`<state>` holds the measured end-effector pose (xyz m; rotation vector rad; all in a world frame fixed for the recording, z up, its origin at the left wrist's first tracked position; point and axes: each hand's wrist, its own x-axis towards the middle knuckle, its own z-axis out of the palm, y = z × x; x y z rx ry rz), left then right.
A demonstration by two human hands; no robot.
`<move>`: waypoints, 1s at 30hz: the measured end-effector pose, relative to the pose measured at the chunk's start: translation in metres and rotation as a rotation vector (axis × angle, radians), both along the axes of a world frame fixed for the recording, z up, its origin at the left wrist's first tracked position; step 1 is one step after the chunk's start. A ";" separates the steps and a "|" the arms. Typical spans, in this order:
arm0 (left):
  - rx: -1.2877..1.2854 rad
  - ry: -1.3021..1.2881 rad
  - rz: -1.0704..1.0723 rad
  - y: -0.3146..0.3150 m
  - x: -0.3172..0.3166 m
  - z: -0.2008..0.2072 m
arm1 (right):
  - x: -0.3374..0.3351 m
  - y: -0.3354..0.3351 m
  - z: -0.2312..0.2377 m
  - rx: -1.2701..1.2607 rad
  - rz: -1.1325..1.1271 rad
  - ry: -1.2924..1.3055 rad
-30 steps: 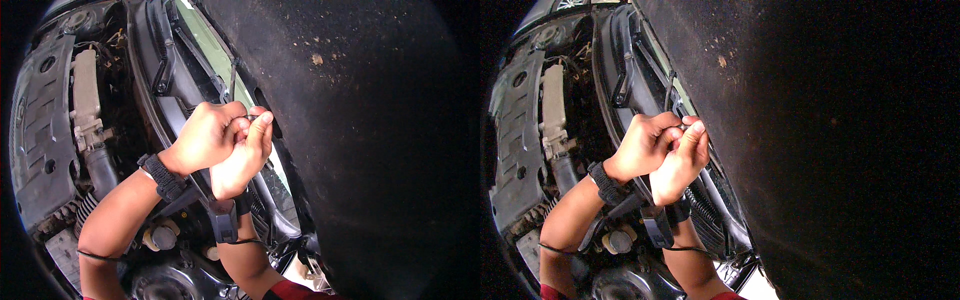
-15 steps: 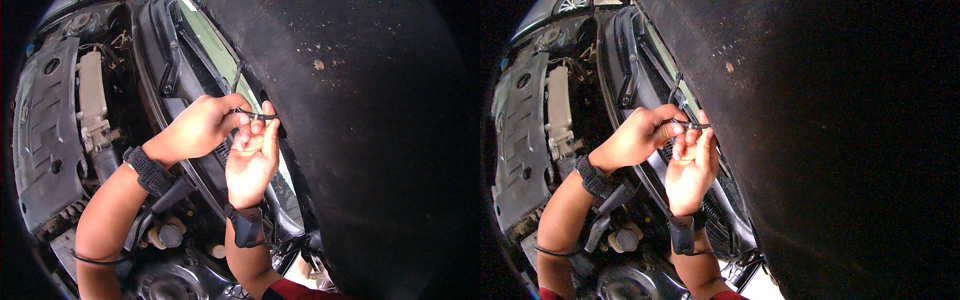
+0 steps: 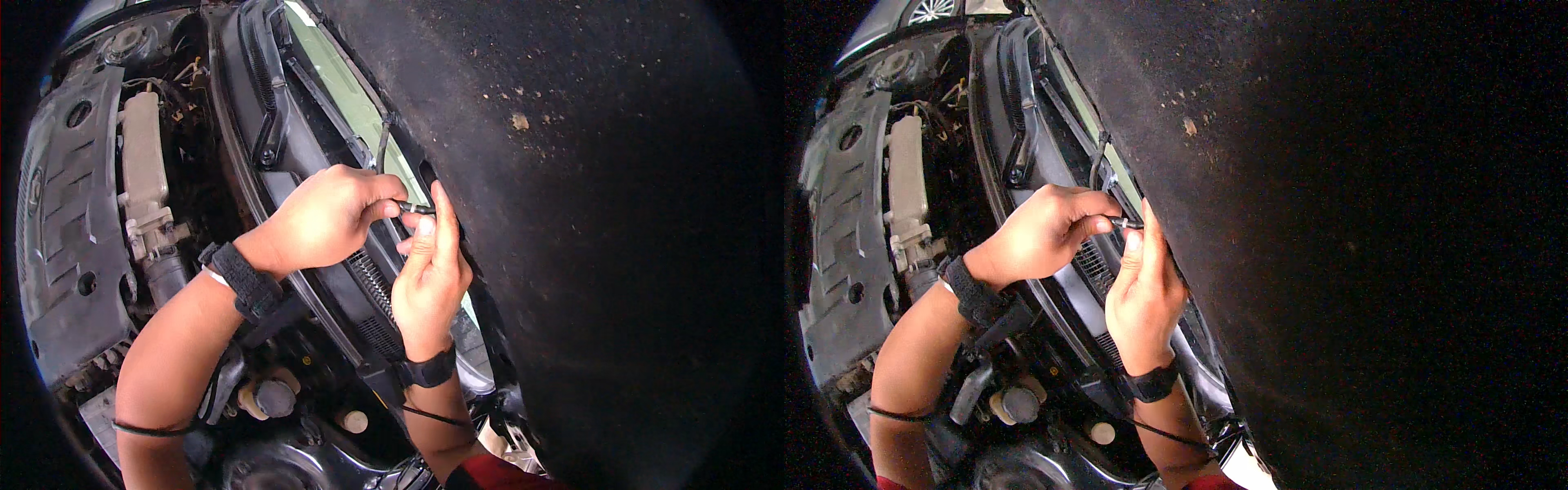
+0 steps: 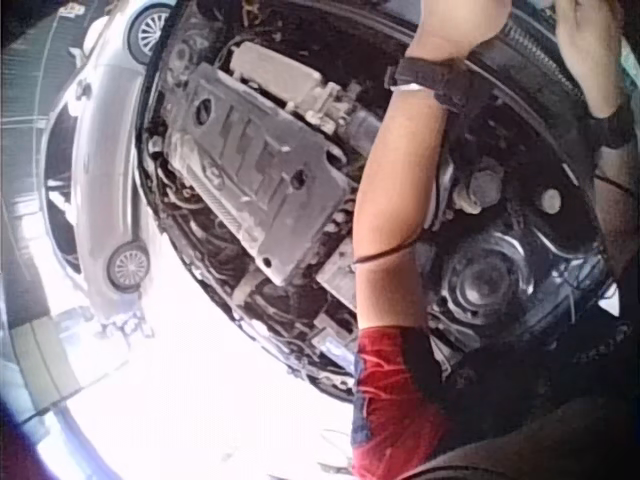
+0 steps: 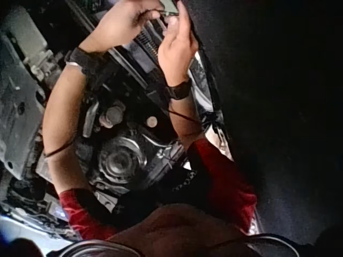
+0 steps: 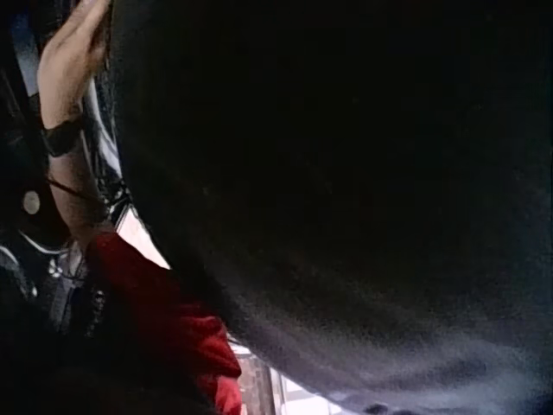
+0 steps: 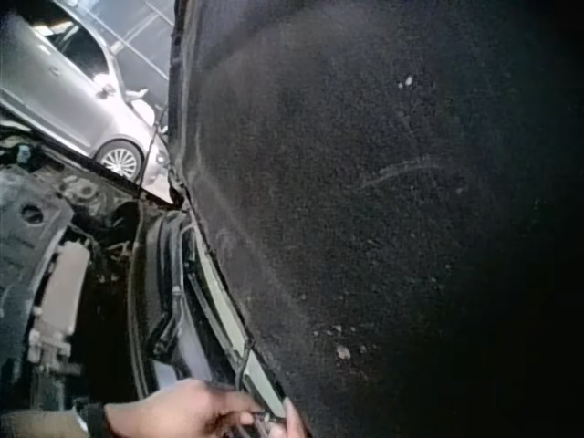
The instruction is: The recorder is working on the hinge or trim area of a car's hood, possibly replacing a part or adjusting the mechanism.
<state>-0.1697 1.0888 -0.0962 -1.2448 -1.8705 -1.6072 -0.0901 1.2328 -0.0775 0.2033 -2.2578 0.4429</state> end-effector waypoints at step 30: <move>-0.215 0.438 0.486 -0.002 0.010 -0.001 | -0.003 -0.044 0.018 -1.939 0.861 -0.078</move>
